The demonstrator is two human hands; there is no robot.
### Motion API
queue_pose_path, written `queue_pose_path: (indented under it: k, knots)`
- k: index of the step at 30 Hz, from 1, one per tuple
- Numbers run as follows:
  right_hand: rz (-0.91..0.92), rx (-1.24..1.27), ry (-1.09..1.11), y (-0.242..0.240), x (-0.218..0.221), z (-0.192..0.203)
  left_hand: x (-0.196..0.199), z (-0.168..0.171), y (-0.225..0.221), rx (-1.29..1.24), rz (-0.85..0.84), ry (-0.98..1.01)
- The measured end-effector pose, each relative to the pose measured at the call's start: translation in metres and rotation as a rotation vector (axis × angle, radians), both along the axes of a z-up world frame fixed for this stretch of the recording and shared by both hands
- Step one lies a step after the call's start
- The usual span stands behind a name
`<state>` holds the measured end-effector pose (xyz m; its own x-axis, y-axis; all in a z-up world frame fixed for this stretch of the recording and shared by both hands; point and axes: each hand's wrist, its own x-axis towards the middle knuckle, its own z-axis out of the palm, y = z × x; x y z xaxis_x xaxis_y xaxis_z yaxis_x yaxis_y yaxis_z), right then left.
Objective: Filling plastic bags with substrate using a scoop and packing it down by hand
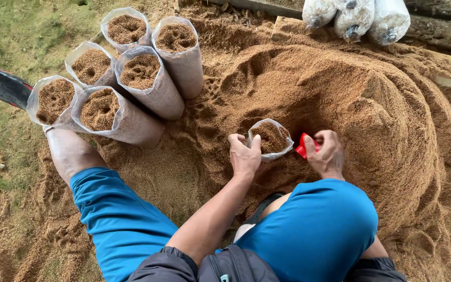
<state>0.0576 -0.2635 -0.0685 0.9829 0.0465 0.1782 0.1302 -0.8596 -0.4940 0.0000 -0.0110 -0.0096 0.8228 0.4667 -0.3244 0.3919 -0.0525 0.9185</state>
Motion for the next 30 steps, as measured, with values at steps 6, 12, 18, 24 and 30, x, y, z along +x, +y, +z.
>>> queue_pose_path:
  k: [6, 12, 18, 24, 30]
  knots:
    - [0.45, -0.046, -0.034, 0.047, 0.013, 0.029, 0.007, -0.023, 0.007, 0.225, -0.182, -0.019]
    - [0.217, -0.13, -0.177, 0.07, 0.012, 0.041, 0.01, -0.001, 0.011, 0.394, -0.245, -0.072]
    - [0.814, -0.168, -0.181, 0.093, 0.002, 0.051, 0.01, -0.014, 0.01, 0.299, -0.298, -0.152]
    - [0.753, -0.491, -0.093, 0.104, 0.012, 0.025, 0.018, -0.028, 0.02, 0.31, -0.224, -0.05]
    - [0.742, -0.448, -0.241, 0.097, -0.004, 0.016, 0.012, -0.024, 0.019, 0.255, -0.239, -0.055]
